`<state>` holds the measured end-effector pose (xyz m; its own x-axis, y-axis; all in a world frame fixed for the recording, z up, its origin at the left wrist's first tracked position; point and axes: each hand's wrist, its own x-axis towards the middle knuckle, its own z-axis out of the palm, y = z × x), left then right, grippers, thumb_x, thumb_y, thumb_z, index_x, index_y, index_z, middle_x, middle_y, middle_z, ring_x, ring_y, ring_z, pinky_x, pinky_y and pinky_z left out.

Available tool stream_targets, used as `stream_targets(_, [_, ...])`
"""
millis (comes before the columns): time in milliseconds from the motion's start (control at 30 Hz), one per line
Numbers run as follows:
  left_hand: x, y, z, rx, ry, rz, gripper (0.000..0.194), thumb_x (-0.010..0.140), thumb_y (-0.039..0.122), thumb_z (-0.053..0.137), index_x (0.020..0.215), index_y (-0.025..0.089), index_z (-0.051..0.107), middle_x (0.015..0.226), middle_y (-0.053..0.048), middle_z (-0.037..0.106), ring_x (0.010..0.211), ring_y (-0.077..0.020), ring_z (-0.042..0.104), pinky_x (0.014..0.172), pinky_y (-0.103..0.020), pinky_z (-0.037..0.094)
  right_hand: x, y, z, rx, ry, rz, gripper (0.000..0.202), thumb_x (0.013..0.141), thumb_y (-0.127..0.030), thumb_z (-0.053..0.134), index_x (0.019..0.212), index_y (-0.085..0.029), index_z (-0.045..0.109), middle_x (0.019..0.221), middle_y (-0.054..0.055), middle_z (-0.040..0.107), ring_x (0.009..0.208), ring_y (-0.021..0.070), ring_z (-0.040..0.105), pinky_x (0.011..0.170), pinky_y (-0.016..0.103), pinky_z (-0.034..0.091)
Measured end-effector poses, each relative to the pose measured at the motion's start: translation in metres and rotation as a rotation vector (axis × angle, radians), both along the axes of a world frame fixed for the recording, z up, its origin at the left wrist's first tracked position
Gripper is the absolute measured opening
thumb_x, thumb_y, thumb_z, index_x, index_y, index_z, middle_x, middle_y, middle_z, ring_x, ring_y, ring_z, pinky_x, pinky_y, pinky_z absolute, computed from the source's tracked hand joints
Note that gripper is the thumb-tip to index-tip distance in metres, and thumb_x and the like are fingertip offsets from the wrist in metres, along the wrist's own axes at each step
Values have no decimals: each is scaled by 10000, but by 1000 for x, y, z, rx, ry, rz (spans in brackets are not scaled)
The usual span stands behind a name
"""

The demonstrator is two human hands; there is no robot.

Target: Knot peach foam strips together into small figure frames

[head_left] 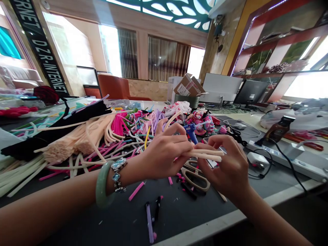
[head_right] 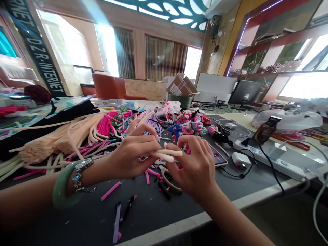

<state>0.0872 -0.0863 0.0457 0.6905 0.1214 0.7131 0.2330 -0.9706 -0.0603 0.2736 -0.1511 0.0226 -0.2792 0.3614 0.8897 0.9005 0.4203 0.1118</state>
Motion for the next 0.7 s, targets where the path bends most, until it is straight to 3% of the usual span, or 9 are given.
stream_targets(133, [1,0,1,-13,-54,-20,114,840,215,537,744,172,581,699,1,617,877,-180,513,837,-355,366,0,-1,1,-36,-23,41,279,687,-154,619,957,-197,670,882,73,533,759,208,527,686,385,418])
stream_targets(300, [2,-2,2,-80,-75,-15,135,826,210,558,697,167,560,714,2,619,878,-173,523,821,-331,386,-4,0,2,-94,14,97,196,691,-203,643,878,-151,670,886,90,531,775,215,525,700,397,433])
stream_targets(533, [2,-3,3,-116,-95,-32,73,798,184,588,727,174,604,695,-3,626,897,-185,526,831,-345,399,-5,2,2,-286,224,267,170,723,-160,659,892,-157,636,877,44,505,801,147,513,707,281,432])
stream_targets(700, [3,-4,3,-160,-103,-31,147,825,242,575,695,174,587,639,-8,594,900,-192,513,828,-350,409,-5,2,3,-378,268,313,163,720,-138,670,870,-175,617,877,19,520,811,130,520,718,249,424])
